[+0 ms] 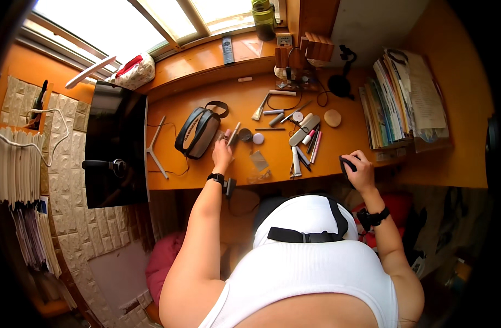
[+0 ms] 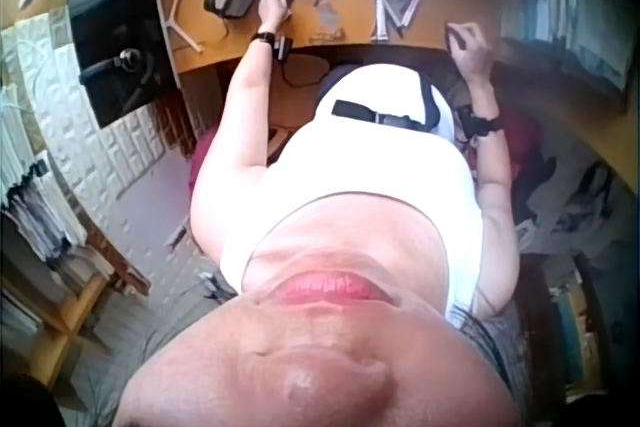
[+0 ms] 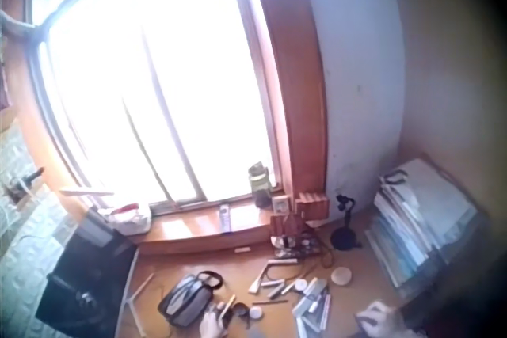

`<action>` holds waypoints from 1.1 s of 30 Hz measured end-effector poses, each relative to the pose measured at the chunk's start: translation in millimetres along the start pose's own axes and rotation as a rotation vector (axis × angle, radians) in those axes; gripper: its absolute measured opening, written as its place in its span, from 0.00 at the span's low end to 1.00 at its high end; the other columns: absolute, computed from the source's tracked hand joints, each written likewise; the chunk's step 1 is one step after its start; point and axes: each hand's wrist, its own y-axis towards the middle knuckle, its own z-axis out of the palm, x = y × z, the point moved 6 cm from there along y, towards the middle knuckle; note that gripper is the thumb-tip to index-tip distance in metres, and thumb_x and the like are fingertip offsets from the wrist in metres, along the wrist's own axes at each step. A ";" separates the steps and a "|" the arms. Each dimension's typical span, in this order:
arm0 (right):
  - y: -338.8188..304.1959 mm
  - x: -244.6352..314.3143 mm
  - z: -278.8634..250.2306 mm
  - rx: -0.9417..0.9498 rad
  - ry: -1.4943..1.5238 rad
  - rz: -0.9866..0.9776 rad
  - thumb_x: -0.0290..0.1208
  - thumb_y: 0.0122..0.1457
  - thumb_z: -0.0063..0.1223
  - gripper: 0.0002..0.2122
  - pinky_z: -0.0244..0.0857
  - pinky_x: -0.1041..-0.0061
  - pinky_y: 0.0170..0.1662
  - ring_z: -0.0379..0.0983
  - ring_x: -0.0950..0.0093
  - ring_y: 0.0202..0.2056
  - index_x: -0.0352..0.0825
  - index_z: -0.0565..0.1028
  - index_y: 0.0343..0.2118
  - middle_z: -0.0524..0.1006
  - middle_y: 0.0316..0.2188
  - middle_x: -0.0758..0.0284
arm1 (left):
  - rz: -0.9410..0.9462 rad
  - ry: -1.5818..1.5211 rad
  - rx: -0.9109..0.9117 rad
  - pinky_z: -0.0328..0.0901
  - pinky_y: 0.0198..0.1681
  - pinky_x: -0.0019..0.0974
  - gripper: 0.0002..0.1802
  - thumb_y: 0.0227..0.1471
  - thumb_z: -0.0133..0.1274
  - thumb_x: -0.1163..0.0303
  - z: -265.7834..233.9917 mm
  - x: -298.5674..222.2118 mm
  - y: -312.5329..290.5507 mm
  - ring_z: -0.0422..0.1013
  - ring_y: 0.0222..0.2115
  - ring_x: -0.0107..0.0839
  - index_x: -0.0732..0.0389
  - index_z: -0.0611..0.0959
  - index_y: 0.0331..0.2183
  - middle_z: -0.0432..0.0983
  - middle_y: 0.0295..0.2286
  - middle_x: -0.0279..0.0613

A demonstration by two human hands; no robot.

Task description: The person cleans various beauty and grooming tools by hand, including tweezers and a compact mirror, using a small dark cloth.

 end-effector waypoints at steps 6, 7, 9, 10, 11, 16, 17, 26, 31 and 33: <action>0.3 1.8 -1.2 -0.031 0.011 0.003 0.22 0.50 0.62 0.09 0.72 0.67 0.36 0.77 0.60 0.34 0.37 0.82 0.36 0.76 0.32 0.63 | 0.024 -0.033 -0.077 0.69 0.38 0.49 0.10 0.51 0.53 0.73 -18.2 -51.3 -2.2 0.73 0.39 0.52 0.59 0.78 0.38 0.73 0.35 0.49; 0.4 3.0 -1.9 -0.037 0.014 -0.002 0.22 0.50 0.62 0.09 0.72 0.68 0.36 0.77 0.60 0.34 0.37 0.82 0.35 0.76 0.32 0.63 | 0.224 -0.056 -0.134 0.70 0.37 0.48 0.09 0.50 0.52 0.75 -22.6 -76.1 -6.1 0.73 0.37 0.50 0.59 0.78 0.37 0.73 0.34 0.48; 1.0 5.4 -4.9 -0.042 0.007 0.001 0.22 0.50 0.62 0.09 0.72 0.68 0.36 0.77 0.61 0.34 0.37 0.82 0.35 0.76 0.32 0.63 | 0.501 -0.052 -0.077 0.70 0.34 0.46 0.07 0.49 0.51 0.77 -16.5 -121.9 -18.4 0.74 0.32 0.47 0.59 0.78 0.34 0.73 0.32 0.45; 2.8 6.4 -6.4 -0.044 0.003 -0.009 0.22 0.50 0.62 0.09 0.72 0.68 0.36 0.77 0.61 0.33 0.37 0.82 0.35 0.76 0.32 0.63 | 0.573 -0.022 0.031 0.70 0.33 0.45 0.06 0.48 0.51 0.78 -3.8 -139.7 -24.2 0.75 0.29 0.45 0.59 0.78 0.32 0.72 0.31 0.43; 2.8 6.7 -7.4 -0.047 -0.001 -0.009 0.22 0.50 0.62 0.09 0.72 0.68 0.36 0.77 0.61 0.33 0.37 0.82 0.35 0.76 0.32 0.63 | 0.663 0.004 0.038 0.69 0.32 0.44 0.05 0.48 0.51 0.77 6.5 -154.3 -28.6 0.74 0.28 0.44 0.58 0.77 0.30 0.73 0.31 0.42; 0.2 9.0 -15.6 -0.054 -0.020 -0.007 0.22 0.50 0.62 0.09 0.72 0.68 0.35 0.77 0.60 0.32 0.37 0.81 0.35 0.76 0.32 0.63 | 0.433 0.028 -0.033 0.71 0.31 0.44 0.08 0.49 0.50 0.76 48.2 -157.1 -5.0 0.76 0.30 0.46 0.59 0.77 0.35 0.74 0.37 0.43; -0.6 8.7 -18.1 -0.060 -0.027 -0.002 0.22 0.50 0.62 0.09 0.72 0.68 0.35 0.77 0.60 0.32 0.37 0.81 0.35 0.76 0.32 0.63 | 0.304 0.111 0.113 0.71 0.32 0.44 0.11 0.50 0.50 0.76 60.1 -146.1 1.4 0.76 0.32 0.48 0.60 0.76 0.38 0.74 0.40 0.44; -0.3 19.3 -32.4 -0.103 -0.019 -0.003 0.21 0.49 0.62 0.10 0.72 0.68 0.34 0.77 0.61 0.31 0.37 0.81 0.36 0.76 0.32 0.63 | 0.289 0.208 0.113 0.71 0.27 0.44 0.03 0.50 0.51 0.76 78.2 -137.0 19.8 0.78 0.27 0.46 0.60 0.76 0.31 0.73 0.35 0.47; 4.9 23.5 -33.7 -0.098 -0.019 -0.052 0.22 0.50 0.63 0.10 0.72 0.68 0.33 0.77 0.62 0.31 0.37 0.81 0.36 0.76 0.31 0.64 | 0.360 0.168 0.012 0.71 0.26 0.42 0.02 0.48 0.52 0.76 81.5 -143.8 25.1 0.77 0.25 0.45 0.61 0.77 0.25 0.72 0.32 0.46; 7.5 24.1 -33.6 -0.095 -0.015 -0.063 0.21 0.50 0.63 0.10 0.72 0.68 0.33 0.77 0.62 0.31 0.37 0.81 0.36 0.76 0.32 0.64 | 0.411 0.189 -0.023 0.70 0.26 0.41 0.02 0.47 0.54 0.75 81.5 -148.6 27.0 0.75 0.23 0.45 0.61 0.77 0.25 0.71 0.32 0.46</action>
